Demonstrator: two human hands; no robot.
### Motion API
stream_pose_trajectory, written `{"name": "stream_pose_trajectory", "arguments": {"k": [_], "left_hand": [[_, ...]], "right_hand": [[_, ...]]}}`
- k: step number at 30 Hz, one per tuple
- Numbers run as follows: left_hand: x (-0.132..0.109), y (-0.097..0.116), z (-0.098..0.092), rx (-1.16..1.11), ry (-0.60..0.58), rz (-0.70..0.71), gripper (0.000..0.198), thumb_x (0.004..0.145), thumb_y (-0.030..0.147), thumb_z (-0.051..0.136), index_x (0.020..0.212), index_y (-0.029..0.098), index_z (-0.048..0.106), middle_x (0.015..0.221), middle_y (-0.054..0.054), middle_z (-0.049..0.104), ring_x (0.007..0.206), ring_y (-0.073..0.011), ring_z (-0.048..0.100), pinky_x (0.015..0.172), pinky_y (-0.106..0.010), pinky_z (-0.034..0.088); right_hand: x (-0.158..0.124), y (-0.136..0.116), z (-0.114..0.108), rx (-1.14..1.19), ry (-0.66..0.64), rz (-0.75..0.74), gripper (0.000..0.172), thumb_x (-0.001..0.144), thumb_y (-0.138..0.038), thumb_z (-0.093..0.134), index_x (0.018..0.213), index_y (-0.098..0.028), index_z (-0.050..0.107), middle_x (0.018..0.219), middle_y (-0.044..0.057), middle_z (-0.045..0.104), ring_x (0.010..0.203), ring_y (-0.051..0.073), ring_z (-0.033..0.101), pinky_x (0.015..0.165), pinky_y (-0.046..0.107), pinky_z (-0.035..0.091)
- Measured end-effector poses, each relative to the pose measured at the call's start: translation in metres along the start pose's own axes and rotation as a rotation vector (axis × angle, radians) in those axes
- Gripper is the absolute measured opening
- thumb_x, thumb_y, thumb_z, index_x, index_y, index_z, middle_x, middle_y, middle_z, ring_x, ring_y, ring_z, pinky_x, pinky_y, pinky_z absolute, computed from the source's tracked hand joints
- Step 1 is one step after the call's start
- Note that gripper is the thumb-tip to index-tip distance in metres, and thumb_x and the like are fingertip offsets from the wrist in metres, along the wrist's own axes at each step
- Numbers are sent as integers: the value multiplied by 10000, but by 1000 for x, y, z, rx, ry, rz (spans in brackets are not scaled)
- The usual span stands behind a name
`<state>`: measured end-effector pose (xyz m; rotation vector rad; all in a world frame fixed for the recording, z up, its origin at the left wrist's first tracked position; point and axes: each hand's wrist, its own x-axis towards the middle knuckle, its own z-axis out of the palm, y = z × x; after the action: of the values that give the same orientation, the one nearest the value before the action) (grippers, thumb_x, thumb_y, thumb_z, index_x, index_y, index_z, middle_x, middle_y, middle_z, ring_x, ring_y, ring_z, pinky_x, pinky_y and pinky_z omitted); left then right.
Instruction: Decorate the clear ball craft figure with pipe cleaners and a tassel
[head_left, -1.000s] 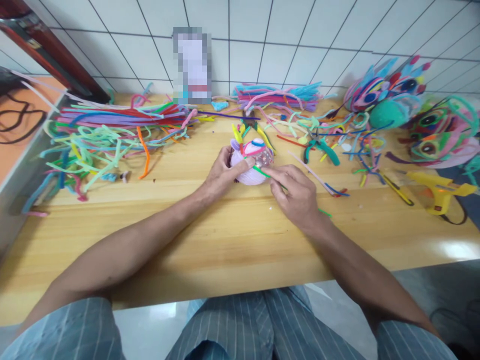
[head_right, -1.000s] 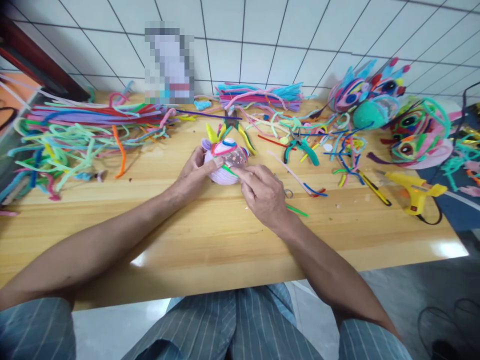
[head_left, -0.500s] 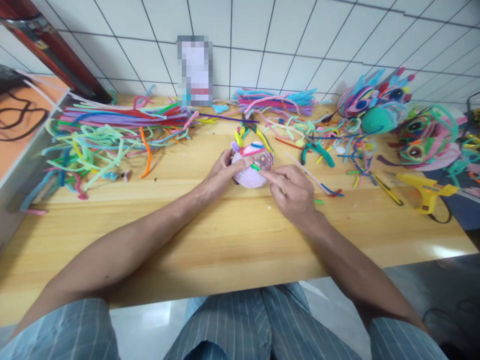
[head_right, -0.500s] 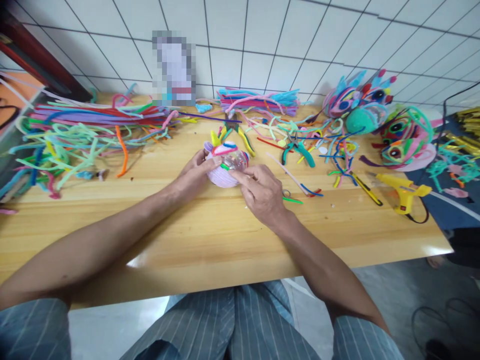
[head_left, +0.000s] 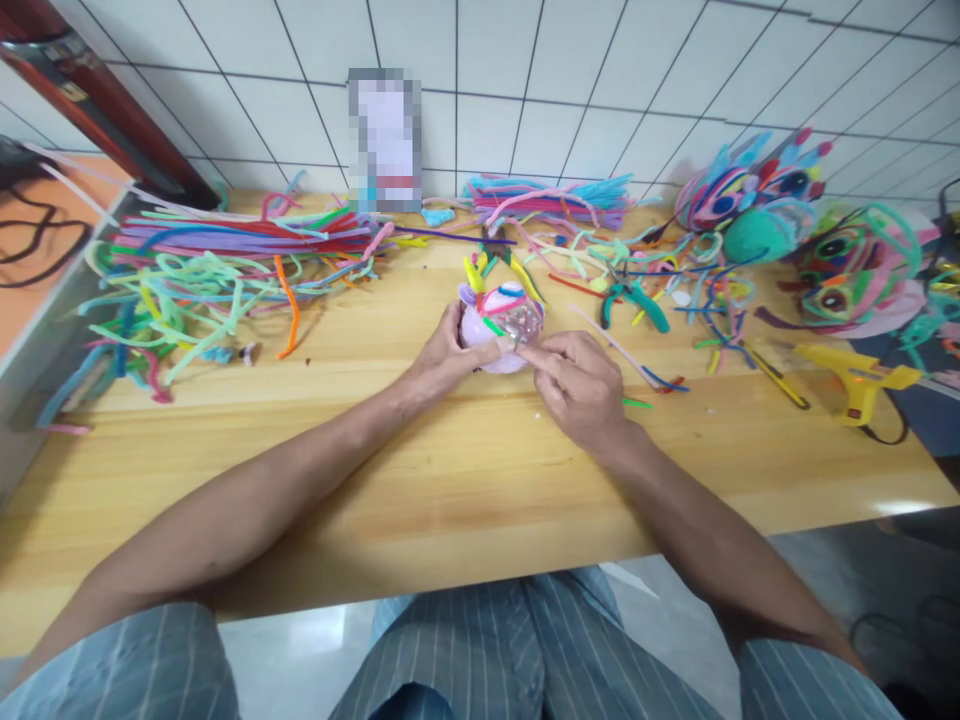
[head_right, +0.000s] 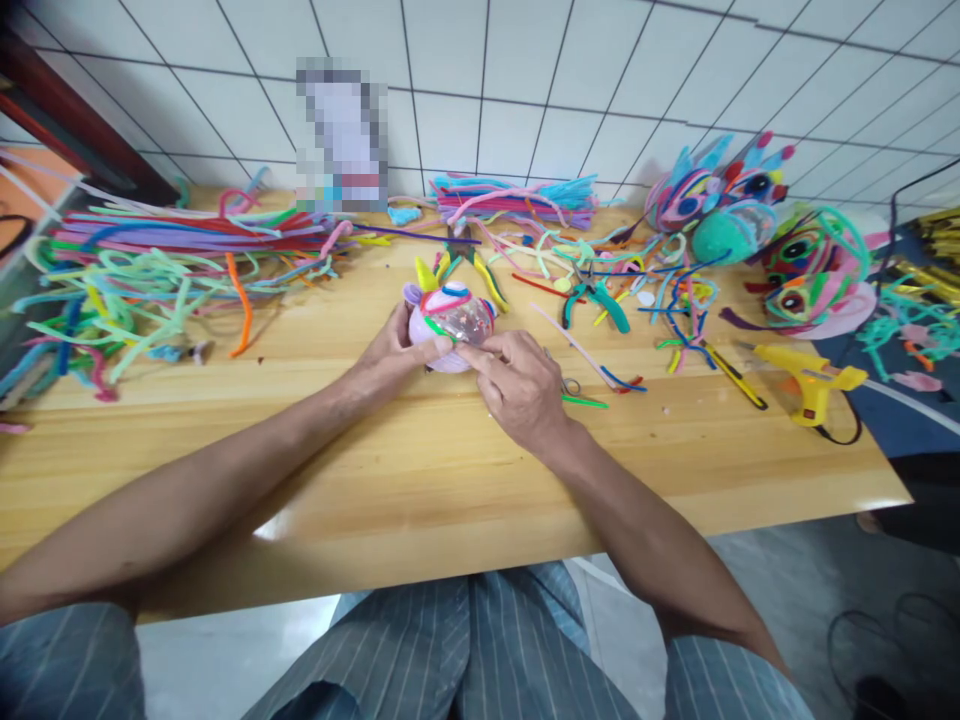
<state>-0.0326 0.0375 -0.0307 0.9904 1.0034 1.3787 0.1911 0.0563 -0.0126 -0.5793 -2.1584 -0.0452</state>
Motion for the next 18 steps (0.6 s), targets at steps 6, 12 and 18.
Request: {"name": "stream_pose_trajectory", "arguments": {"k": [6,12,18], "left_hand": [[-3,1,4,37,50,-1,844,697,548,1024,1358,227,609,1379,-116,727,1286,-335,688,1125,-476,558],[0,4,4,-112,43,-63,741,705,556,986,1286,238,655,1262,-96,757,1183,-322,729,1006,-444,596],[0,11,9,-186,41,-119,720,677,500,1001,1254,252,649,1173,-82,768,1076,-297,757,896,-412,616]], "right_hand": [[3,-1,0,14,26,-14,516,1014,-7,607,1377,-311,809,970,32,749,877,190,660,768,334,540],[6,-1,-2,53,23,-7,572,1002,3,607,1418,-338,800,992,32,768,909,193,704,816,349,589],[7,1,-6,68,11,19,543,993,-10,620,1369,-345,825,977,30,781,900,191,724,811,357,605]]}}
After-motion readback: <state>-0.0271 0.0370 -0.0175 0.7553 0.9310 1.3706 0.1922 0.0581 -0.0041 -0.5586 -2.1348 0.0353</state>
